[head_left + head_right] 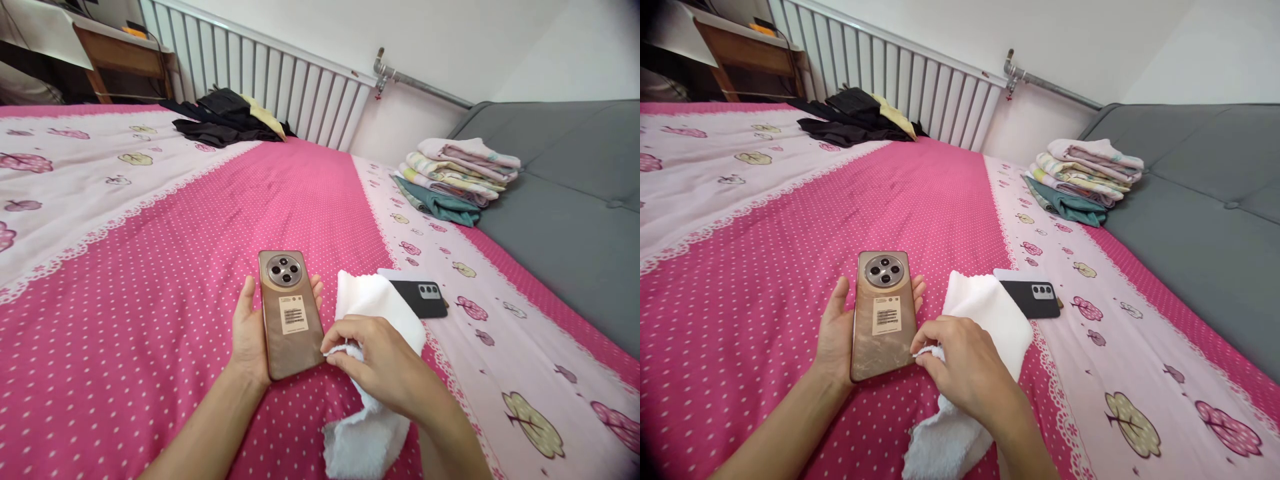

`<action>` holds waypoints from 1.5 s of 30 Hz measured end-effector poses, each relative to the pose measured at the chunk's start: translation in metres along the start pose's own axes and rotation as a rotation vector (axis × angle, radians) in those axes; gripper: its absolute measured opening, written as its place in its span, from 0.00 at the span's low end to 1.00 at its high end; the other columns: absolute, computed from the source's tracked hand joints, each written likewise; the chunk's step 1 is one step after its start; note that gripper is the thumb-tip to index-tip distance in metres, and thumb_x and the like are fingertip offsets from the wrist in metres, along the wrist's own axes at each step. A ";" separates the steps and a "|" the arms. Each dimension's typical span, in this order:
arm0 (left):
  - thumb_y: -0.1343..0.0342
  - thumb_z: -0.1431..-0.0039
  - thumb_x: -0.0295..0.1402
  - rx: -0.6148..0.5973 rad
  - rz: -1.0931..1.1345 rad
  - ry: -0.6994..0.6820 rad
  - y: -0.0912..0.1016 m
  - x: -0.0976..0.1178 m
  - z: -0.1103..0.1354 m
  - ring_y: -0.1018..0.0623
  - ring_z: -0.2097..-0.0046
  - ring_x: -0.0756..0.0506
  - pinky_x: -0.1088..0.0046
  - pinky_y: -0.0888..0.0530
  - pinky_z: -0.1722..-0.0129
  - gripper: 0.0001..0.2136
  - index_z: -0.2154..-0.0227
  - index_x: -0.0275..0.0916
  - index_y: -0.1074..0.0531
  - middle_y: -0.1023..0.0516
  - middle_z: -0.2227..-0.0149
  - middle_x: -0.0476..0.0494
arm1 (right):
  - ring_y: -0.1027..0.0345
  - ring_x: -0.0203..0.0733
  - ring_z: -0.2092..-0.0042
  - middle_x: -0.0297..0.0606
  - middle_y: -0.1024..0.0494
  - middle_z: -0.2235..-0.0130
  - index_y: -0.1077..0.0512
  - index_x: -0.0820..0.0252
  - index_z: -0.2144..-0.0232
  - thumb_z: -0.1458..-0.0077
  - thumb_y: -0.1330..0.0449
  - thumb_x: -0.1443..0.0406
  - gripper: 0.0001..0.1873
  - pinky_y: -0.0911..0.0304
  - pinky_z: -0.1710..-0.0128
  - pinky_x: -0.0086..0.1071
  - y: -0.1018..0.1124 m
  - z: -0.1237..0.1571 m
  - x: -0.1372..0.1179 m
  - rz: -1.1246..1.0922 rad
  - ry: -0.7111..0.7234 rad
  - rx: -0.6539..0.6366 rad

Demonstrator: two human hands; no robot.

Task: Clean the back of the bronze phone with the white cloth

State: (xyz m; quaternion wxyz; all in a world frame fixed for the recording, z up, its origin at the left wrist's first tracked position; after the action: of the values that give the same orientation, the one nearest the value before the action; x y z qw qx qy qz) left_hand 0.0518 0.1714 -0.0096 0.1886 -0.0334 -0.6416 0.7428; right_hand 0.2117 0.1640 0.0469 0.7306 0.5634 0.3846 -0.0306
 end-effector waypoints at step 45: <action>0.54 0.48 0.52 -0.015 -0.012 0.014 0.000 0.000 0.000 0.29 0.50 0.37 0.61 0.34 0.49 0.35 0.45 0.27 0.40 0.29 0.51 0.30 | 0.33 0.36 0.65 0.30 0.24 0.68 0.28 0.55 0.72 0.52 0.43 0.72 0.07 0.42 0.63 0.29 0.000 0.001 -0.001 0.023 0.003 -0.009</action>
State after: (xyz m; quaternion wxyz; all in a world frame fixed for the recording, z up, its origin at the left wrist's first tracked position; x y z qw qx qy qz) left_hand 0.0520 0.1714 -0.0100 0.1974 -0.0362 -0.6460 0.7365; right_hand 0.2115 0.1630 0.0477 0.7327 0.5646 0.3794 -0.0195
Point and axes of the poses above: each hand's wrist, its own z-axis away from the middle knuckle, its own y-axis out of the back of the hand, x = y × z, the point moved 1 cm from there along -z, towards the middle knuckle
